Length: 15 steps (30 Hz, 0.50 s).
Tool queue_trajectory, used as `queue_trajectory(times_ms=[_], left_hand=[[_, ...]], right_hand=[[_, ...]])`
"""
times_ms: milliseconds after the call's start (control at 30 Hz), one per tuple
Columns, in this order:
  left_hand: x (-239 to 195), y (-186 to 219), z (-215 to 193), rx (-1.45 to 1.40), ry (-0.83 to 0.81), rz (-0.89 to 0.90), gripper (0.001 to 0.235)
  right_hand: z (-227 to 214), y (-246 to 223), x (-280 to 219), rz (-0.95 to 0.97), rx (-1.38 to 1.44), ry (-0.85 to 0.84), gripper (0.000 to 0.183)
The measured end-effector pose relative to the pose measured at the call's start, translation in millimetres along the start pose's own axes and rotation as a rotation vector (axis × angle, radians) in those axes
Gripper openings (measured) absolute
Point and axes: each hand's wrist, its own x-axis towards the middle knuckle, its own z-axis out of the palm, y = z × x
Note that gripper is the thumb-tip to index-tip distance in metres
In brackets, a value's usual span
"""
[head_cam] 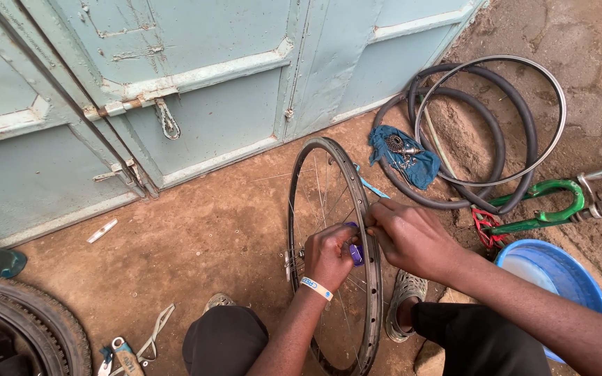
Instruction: The person is sitting on the ground and repairing a bicycle wheel by hand. They insert a spoke into the rim and then use a small purple tool to tighten the spoke nipple. The person repeats this process for multiple spokes around the wheel.
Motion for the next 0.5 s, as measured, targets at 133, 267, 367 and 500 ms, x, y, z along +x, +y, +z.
queue_trajectory(times_ms=[133, 267, 367, 500], left_hand=[[-2, -7, 2, -0.008, 0.006, -0.023, 0.022], [-5, -10, 3, -0.029, -0.017, -0.017, 0.023], [-8, -20, 5, -0.033, -0.031, -0.019, 0.027], [-11, -25, 5, -0.020, -0.069, -0.022, 0.031]], right_hand=[[-5, 6, 0, 0.073, 0.047, 0.055, 0.009], [7, 35, 0, 0.132, 0.124, 0.185, 0.009], [66, 89, 3, 0.249, 0.217, 0.165, 0.012], [157, 145, -3, 0.510, 0.309, 0.043, 0.017]])
